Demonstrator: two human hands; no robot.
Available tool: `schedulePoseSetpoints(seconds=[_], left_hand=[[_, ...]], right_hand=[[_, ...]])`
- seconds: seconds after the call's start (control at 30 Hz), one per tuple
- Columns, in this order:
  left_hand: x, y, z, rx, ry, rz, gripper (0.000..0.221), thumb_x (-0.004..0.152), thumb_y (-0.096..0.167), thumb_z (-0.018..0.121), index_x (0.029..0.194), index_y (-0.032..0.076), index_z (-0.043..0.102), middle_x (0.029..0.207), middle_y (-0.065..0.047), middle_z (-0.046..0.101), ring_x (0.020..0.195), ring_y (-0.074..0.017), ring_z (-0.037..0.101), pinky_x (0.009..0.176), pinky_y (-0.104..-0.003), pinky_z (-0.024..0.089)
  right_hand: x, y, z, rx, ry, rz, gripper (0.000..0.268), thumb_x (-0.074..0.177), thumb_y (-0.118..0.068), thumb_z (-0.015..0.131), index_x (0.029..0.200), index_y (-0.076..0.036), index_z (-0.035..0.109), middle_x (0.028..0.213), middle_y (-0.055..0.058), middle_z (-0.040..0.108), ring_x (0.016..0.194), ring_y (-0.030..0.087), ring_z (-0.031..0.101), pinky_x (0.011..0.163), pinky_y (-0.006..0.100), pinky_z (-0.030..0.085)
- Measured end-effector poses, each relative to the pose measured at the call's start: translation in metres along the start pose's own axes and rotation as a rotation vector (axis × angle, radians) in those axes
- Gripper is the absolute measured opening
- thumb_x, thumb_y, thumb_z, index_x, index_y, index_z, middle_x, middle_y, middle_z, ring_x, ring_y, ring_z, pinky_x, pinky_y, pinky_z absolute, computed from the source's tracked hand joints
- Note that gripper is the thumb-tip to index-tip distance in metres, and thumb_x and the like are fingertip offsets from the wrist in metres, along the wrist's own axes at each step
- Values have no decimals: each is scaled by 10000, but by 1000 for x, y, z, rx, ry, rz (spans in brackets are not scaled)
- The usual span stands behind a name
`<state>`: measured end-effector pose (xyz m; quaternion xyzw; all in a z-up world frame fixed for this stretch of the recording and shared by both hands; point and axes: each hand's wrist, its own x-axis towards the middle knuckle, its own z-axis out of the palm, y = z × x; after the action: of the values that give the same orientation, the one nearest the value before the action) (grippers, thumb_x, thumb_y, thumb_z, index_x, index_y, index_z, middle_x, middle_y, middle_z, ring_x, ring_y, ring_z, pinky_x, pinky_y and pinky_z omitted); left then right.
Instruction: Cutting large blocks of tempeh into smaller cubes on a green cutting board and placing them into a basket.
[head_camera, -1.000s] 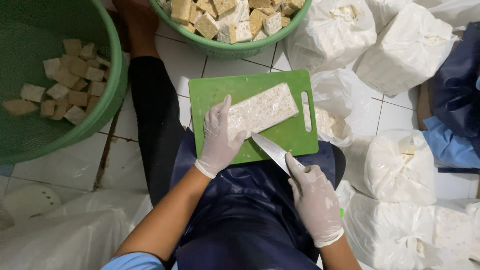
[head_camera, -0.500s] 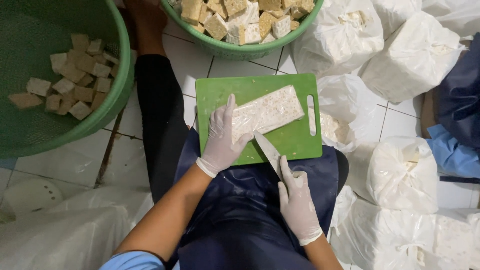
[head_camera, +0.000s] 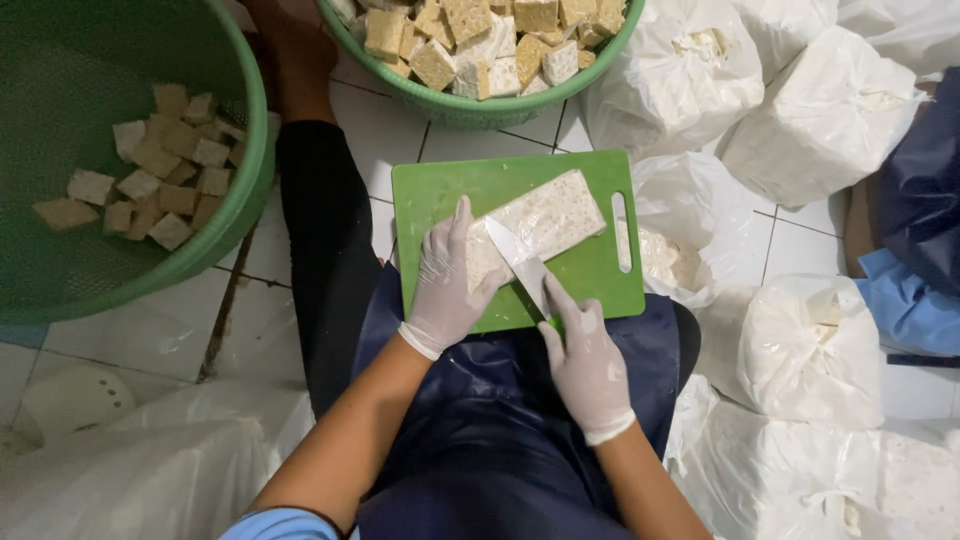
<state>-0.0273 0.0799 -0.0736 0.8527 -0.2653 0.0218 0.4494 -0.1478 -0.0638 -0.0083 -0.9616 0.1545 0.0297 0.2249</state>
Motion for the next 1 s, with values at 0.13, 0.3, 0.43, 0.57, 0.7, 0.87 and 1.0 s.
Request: schedulePoseSetpoints(seconds=[0.13, 0.3, 0.43, 0.57, 0.7, 0.87, 1.0], left_hand=[[1, 2, -1, -1, 13, 2, 939, 744, 187, 701, 1466, 20, 123, 1136, -233, 429, 1062, -371, 420, 968, -483, 311], [0, 8, -6, -30, -20, -11, 945, 731, 156, 710, 1467, 52, 126, 1122, -233, 429, 1058, -370, 422, 969, -489, 316], [0, 7, -6, -11, -6, 1, 931, 722, 163, 719, 1456, 33, 159, 1143, -240, 426, 1071, -376, 419, 972, -495, 321], [-2, -4, 0, 30, 6, 19, 931, 708, 196, 734, 1453, 48, 195, 1161, -223, 415, 1080, -377, 416, 973, -490, 327], [7, -12, 2, 39, 31, 95, 832, 724, 254, 715, 1420, 55, 306, 1168, -195, 412, 1084, -371, 412, 975, -477, 340], [8, -18, 1, 77, 50, 137, 749, 766, 321, 691, 1386, 48, 370, 1180, -171, 400, 1103, -351, 401, 979, -464, 342], [16, -19, -8, 152, 36, 136, 741, 736, 328, 711, 1356, 61, 405, 1170, -154, 406, 1109, -343, 411, 1002, -476, 316]], right_hand=[[-4, 5, -2, 2, -27, 47, 597, 850, -214, 572, 1400, -313, 361, 926, 89, 473, 823, 334, 628, 679, 408, 561], [24, -12, 9, 144, 30, -41, 467, 890, -138, 536, 1337, -190, 411, 960, 127, 473, 852, 366, 627, 718, 433, 570], [37, -3, 17, 151, 84, -97, 348, 891, -180, 567, 1218, -128, 458, 988, 79, 482, 881, 286, 647, 696, 351, 570], [21, 31, 8, 21, 97, -32, 326, 879, -224, 580, 1179, -143, 480, 966, 54, 502, 859, 252, 656, 682, 343, 566], [32, 53, 6, -93, 249, -67, 274, 879, -225, 597, 1117, -125, 507, 945, 49, 515, 873, 232, 648, 725, 307, 558], [45, 50, 11, -3, 277, -79, 256, 873, -228, 612, 1091, -137, 513, 986, 29, 542, 941, 213, 629, 787, 302, 537], [52, 44, 6, 207, 216, -62, 271, 839, -188, 656, 1064, -112, 525, 1004, 71, 581, 987, 258, 617, 825, 343, 518]])
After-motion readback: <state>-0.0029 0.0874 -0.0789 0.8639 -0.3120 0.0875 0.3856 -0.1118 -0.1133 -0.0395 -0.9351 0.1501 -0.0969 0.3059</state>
